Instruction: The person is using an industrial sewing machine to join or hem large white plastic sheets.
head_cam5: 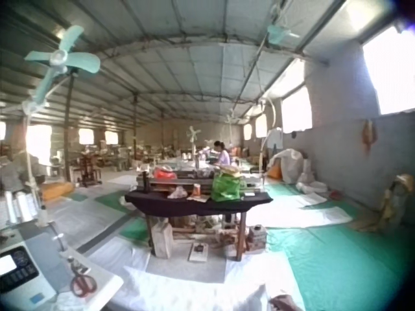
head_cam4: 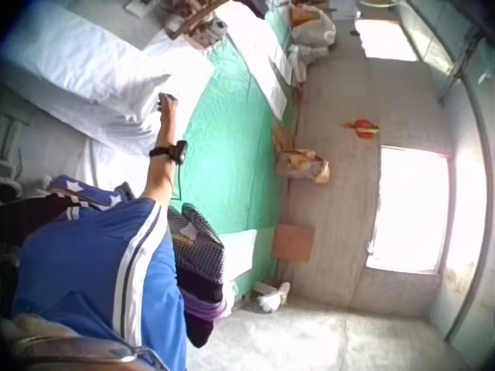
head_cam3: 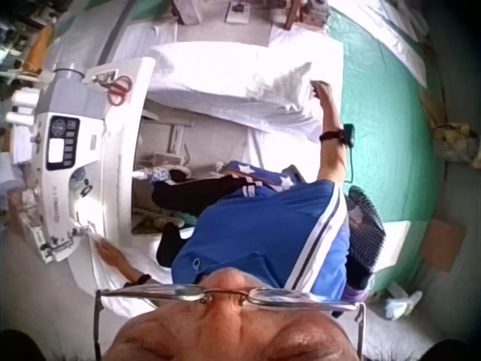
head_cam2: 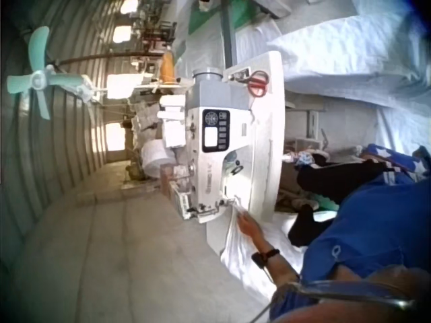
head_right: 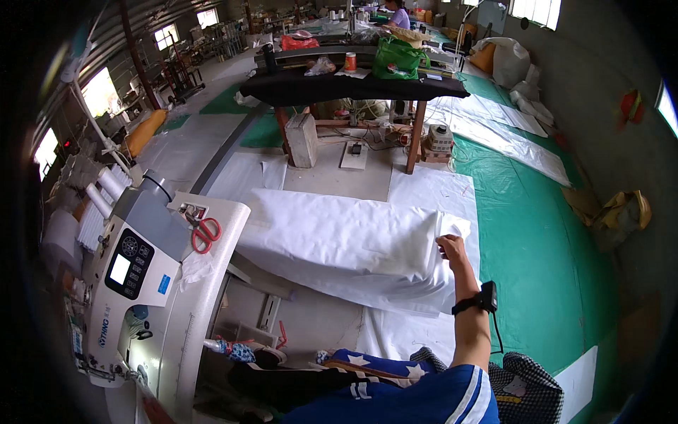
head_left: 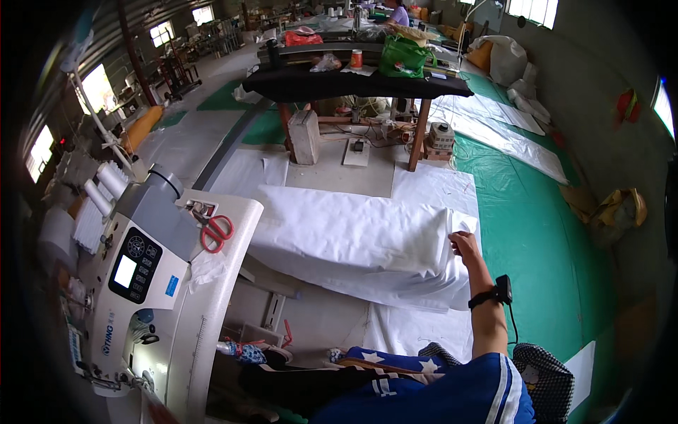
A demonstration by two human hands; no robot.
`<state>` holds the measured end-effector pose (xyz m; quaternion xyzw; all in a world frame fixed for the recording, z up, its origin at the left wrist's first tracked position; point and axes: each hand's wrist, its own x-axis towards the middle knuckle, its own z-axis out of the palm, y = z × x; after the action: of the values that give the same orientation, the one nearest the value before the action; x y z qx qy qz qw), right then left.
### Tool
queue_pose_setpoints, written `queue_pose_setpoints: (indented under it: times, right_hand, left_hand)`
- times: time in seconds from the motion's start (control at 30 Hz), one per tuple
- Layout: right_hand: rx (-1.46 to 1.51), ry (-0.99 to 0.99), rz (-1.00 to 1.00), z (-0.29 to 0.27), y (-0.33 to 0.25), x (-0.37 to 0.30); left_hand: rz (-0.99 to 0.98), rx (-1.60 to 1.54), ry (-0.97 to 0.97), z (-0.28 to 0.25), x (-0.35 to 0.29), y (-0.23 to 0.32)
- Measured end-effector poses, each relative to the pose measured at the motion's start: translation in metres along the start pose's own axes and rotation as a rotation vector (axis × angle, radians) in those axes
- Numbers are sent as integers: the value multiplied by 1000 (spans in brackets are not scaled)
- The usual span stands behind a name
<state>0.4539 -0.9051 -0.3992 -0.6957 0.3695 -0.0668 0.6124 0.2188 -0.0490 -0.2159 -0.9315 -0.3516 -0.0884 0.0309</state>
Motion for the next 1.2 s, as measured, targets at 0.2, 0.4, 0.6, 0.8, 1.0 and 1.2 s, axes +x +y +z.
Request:
queue_pose_setpoints:
  times: [0.2,0.4,0.6,0.8,1.0,1.2]
  right_hand:
    - [-250,364,-64,16,-28,-6]
    - [-659,590,161,50,-13,-20]
    - [-87,310,-83,50,-16,70]
    - [-178,-888,-597,235,-118,-122]
    - [-599,-1027,-1646,280,-109,-325]
    - [-538,31,-1550,162,-116,-318]
  left_hand:
    - [49,-58,53,13,8,8]
    - [37,-107,36,0,-3,15]
    - [135,-110,80,31,15,22]
    - [319,-432,568,-13,11,78]
    - [643,-1404,-717,-31,-50,307]
    - [70,-1684,-553,-2,-12,318]
